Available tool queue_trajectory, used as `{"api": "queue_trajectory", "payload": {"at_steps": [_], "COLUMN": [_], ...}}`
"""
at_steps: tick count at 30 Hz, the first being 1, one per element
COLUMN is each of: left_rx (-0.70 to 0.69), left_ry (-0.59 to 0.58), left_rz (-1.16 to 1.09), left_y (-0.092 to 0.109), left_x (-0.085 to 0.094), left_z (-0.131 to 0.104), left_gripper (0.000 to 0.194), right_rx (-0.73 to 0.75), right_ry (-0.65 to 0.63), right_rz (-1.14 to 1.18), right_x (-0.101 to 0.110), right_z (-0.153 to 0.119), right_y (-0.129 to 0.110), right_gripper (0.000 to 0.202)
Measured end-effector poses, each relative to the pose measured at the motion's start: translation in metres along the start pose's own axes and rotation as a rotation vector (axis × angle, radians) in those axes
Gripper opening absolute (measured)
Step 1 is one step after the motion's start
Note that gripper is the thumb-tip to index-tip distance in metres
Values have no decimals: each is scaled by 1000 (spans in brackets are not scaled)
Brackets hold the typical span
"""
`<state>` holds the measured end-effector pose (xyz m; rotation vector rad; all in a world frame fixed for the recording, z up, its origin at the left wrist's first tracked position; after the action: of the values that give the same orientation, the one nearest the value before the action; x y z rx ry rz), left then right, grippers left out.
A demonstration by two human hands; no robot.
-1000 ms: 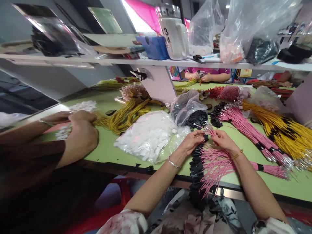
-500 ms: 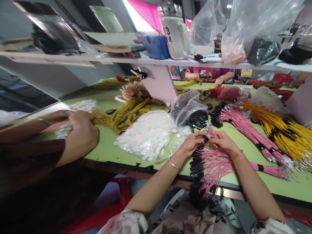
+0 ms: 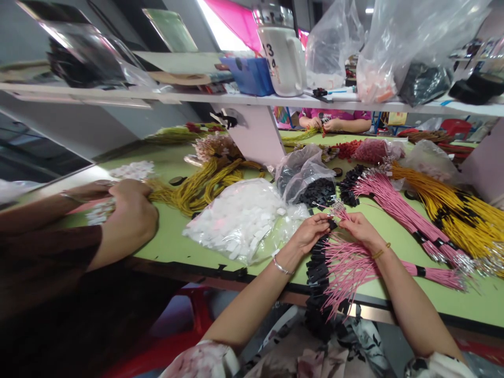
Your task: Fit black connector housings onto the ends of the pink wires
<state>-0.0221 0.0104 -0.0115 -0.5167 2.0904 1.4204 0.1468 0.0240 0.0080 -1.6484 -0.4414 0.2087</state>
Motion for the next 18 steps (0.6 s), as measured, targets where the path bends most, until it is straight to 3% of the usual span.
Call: {"api": "queue_trajectory", "payload": {"at_steps": [10, 18], "left_rx": [-103, -157], "left_ry": [29, 121], "left_rz": [112, 128], "left_y": [-7, -12], "left_x": [1, 2], "left_z": [2, 6], "left_gripper": [19, 16], "right_rx": [103, 168], "right_ry": [-53, 16], "right_rz": [-214, -406], "right_x": [-2, 3], "right_z": [0, 2], "right_y": [0, 5], "right_gripper": [28, 24]}}
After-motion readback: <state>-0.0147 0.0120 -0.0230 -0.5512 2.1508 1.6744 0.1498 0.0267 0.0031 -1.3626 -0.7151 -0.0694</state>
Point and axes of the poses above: each hand's wrist, its own z-axis towards the middle knuckle, its own x-axis out of the back of the hand, y = z × x, the point moved 2 cm from there along z, towards the middle knuckle, and after that the axes turned 5 degrees about -z, right-handed, at the moved point
